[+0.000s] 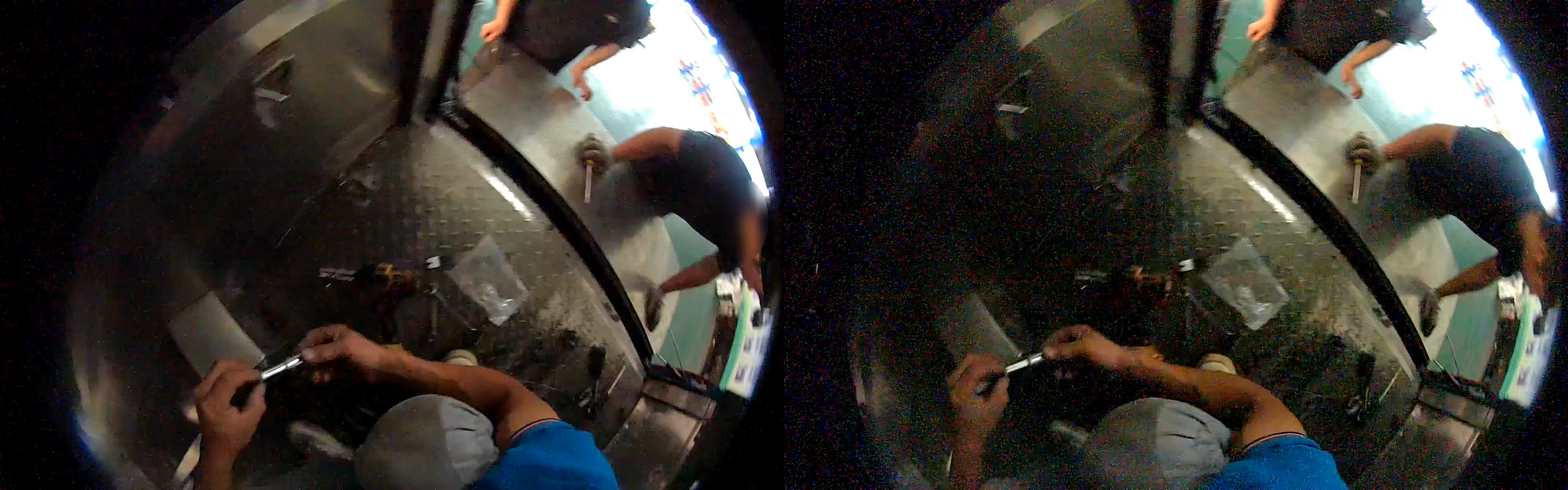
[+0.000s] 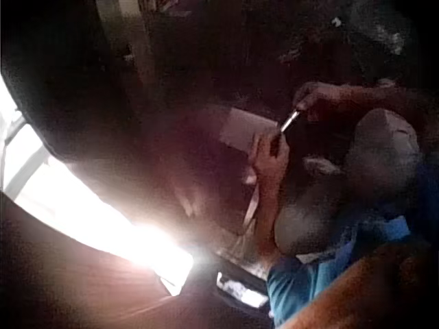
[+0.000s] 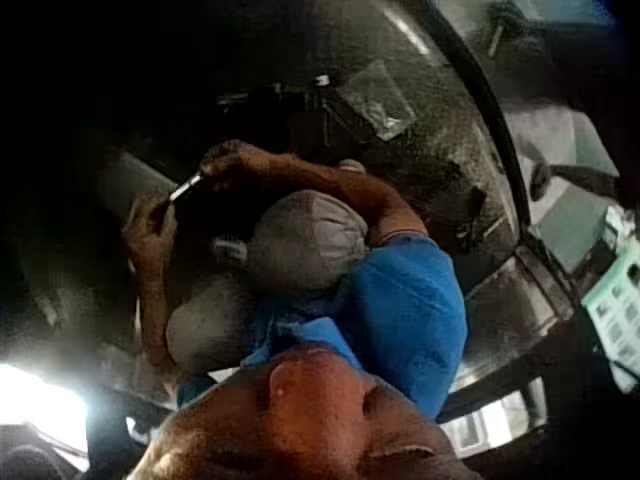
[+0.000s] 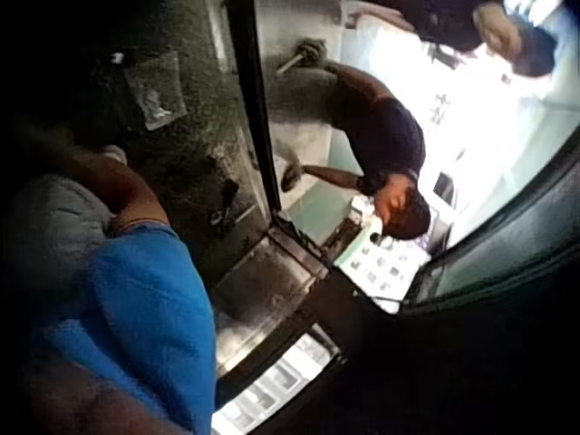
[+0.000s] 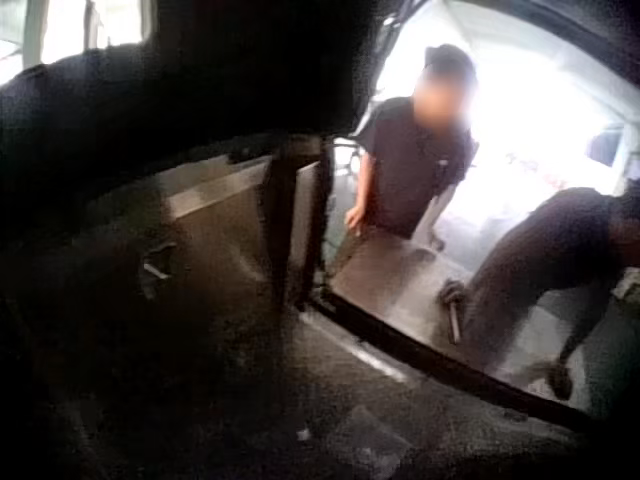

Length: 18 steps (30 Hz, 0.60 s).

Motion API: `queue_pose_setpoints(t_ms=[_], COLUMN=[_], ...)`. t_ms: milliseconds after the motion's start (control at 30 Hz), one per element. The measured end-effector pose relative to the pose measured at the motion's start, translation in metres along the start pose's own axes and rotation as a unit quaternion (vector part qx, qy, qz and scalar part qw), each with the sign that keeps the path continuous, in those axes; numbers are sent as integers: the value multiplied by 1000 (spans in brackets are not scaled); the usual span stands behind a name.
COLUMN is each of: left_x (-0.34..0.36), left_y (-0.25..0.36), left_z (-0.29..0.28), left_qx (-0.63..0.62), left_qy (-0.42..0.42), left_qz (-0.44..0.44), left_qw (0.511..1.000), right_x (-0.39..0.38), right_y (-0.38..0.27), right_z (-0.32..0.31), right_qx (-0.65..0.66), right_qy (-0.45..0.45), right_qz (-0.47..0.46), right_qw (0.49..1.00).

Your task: The person works inside the open door of a vehicle, using a cordless impact driver and a wrench to remove and install bolts on the door frame. They also use a hammer to tap a metal bracket into place.

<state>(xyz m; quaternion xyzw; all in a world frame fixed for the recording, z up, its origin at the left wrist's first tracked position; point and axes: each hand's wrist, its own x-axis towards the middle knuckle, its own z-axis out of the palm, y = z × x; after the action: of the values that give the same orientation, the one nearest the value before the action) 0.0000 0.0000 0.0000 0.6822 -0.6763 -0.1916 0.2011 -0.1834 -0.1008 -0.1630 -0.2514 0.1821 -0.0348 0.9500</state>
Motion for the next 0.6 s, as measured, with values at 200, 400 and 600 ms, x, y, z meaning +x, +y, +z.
queue_pose_setpoints(t_ms=[200, 400, 600], left_x=[29, 48, 52], left_y=[34, 39, 43], left_z=[12, -10, -13], left_qx=[-40, -9, 10], left_qy=[47, 27, -11], left_qz=[-2, 60, 51], left_qw=[998, 998, 999], right_x=[-34, -27, -31], right_y=[-23, -37, -36], right_z=[8, 11, 7], right_qx=[33, 67, 54], right_qy=[42, -1, 12], right_qz=[-55, -63, -85], right_qw=[997, 996, 995])
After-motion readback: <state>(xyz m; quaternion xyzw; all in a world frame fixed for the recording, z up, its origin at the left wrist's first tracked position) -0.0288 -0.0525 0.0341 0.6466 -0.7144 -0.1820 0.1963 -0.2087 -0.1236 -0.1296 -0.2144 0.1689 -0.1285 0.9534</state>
